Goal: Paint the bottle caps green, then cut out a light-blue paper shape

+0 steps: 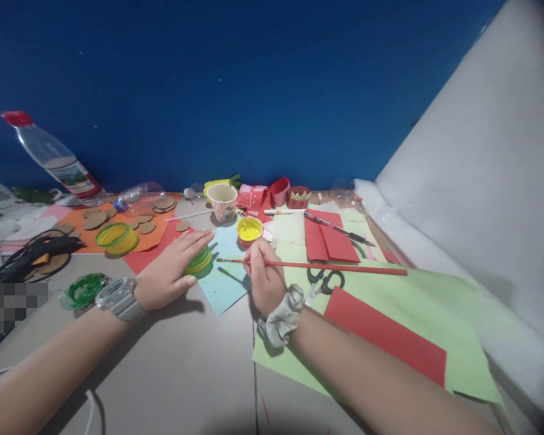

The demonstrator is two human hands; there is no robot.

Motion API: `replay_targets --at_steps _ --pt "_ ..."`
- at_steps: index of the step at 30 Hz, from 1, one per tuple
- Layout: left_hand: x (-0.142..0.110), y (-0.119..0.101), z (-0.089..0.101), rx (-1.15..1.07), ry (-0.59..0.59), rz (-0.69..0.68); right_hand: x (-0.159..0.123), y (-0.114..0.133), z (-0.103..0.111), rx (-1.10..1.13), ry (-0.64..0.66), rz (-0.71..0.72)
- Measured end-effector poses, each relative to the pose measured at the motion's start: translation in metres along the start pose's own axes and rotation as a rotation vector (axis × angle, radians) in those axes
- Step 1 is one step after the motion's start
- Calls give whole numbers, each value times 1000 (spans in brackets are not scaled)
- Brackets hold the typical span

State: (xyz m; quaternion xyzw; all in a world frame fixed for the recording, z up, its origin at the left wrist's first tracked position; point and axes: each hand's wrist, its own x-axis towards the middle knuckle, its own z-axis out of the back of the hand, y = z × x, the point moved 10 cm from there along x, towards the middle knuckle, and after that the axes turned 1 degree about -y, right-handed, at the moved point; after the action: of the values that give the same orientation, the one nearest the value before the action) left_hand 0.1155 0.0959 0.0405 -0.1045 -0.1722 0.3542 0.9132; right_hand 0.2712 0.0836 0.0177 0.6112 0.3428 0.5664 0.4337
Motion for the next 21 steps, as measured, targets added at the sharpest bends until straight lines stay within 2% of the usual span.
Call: replay_targets --at_steps 6,10,15,17,21 --pt "5 -9 -1 40 44 -51 0 -3 0 -15 -2 -10" --pt "5 -9 -10 114 119 -11 0 -3 0 -10 2 -14" --pt "14 -2 -9 -19 103 -27 -1 7 -2 3 37 18" --pt "19 2 -4 -112 75 -65 -3 13 -7 -30 93 44" --pt "23 14 2 -265 22 -64 -10 21 -26 -124 314 62"
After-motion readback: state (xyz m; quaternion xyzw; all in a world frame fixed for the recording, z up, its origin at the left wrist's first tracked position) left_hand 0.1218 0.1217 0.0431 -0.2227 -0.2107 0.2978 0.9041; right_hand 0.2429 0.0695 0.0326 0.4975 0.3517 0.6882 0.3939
